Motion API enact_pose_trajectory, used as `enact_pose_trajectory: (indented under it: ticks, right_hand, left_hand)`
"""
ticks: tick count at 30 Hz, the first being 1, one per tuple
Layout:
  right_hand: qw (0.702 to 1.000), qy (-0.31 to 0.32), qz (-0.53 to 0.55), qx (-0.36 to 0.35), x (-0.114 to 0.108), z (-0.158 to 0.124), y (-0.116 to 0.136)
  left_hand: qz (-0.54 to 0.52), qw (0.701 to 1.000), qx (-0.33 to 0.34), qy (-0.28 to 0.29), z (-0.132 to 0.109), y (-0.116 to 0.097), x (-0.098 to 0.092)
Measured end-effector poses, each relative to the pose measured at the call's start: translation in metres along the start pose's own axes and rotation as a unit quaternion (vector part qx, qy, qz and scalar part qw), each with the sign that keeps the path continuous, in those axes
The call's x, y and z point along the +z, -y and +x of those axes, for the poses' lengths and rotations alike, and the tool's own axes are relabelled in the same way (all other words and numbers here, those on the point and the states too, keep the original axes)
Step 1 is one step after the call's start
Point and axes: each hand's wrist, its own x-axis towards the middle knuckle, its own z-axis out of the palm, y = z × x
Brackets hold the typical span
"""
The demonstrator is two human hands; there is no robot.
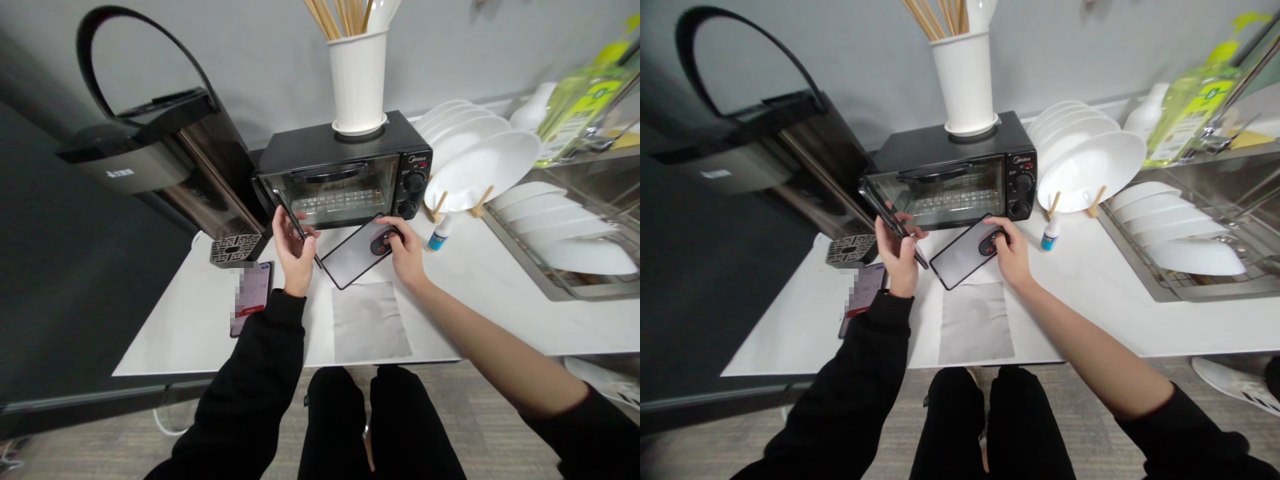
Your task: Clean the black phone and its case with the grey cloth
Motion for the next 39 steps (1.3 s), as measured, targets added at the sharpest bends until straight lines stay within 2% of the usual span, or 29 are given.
enact_pose_trajectory:
  ticks: [2,4,8,14,21,25,30,35,37,39]
  right_hand:
    - [0.999,-0.006,0.026,0.024,-0.004,0.002,0.0]
    - [0.997,-0.003,0.054,0.052,-0.009,0.005,0.001]
    - [0.99,0.013,0.094,0.105,-0.021,0.012,0.003]
    - [0.983,0.026,0.115,0.141,-0.034,0.023,0.0]
    - [0.98,0.033,0.126,0.149,-0.029,0.022,0.001]
    - [0.976,0.044,0.134,0.164,-0.019,0.016,0.003]
    - [0.969,0.047,0.155,0.187,-0.008,0.011,0.003]
    - [0.966,0.037,0.164,0.195,-0.004,0.009,-0.001]
    - [0.969,0.026,0.158,0.189,-0.003,0.008,-0.003]
    - [0.973,0.007,0.147,0.18,-0.004,0.007,-0.004]
  left_hand:
    - [0.029,0.999,0.035,0.004,-0.001,-0.001,-0.001]
    - [0.078,0.995,0.042,0.037,-0.002,0.0,-0.002]
    - [0.186,0.97,0.018,0.154,-0.001,-0.003,-0.003]
    - [0.237,0.921,-0.037,0.308,-0.001,-0.007,0.002]
    - [0.252,0.872,-0.06,0.416,-0.009,0.011,0.001]
    - [0.242,0.848,-0.041,0.471,-0.007,0.021,0.002]
    - [0.202,0.847,-0.026,0.491,-0.006,0.033,0.004]
    - [0.194,0.849,-0.016,0.492,-0.005,0.032,0.006]
    - [0.19,0.862,-0.006,0.47,-0.001,0.027,0.006]
    - [0.2,0.891,-0.013,0.407,0.003,0.017,0.004]
